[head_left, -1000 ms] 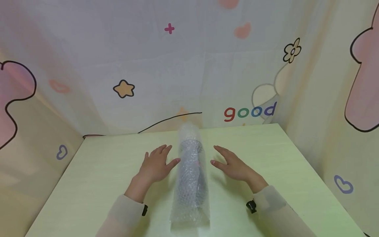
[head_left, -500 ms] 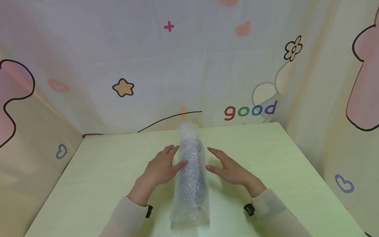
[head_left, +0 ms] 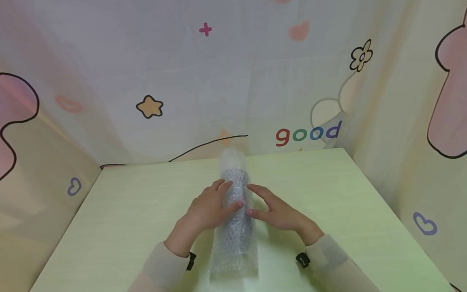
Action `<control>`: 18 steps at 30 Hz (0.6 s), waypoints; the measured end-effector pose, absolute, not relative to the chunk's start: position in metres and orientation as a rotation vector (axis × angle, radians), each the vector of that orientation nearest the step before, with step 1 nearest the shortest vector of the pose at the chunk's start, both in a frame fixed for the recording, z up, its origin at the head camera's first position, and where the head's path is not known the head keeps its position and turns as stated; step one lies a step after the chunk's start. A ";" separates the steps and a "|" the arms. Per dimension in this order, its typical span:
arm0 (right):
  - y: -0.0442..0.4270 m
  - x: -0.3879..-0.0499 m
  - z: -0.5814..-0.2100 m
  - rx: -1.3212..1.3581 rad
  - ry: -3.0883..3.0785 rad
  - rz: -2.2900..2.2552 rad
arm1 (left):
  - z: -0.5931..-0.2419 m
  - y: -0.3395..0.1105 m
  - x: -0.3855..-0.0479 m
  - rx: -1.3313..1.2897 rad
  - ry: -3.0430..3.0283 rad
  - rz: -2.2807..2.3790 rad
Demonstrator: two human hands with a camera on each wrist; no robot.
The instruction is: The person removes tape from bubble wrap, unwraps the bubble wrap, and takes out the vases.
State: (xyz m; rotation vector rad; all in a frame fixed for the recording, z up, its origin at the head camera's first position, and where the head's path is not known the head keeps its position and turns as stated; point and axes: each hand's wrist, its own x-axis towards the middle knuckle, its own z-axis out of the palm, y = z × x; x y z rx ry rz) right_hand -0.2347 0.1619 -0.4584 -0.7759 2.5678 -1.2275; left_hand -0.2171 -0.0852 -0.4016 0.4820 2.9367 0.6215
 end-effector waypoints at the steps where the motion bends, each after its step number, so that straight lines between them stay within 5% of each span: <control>1: 0.161 -0.235 -0.459 -0.779 2.567 -1.229 | -0.402 -0.084 -0.217 0.486 2.930 0.621; 18: 0.155 -0.233 -0.457 -0.955 2.606 -1.225 | -0.390 -0.067 -0.205 0.520 2.901 0.501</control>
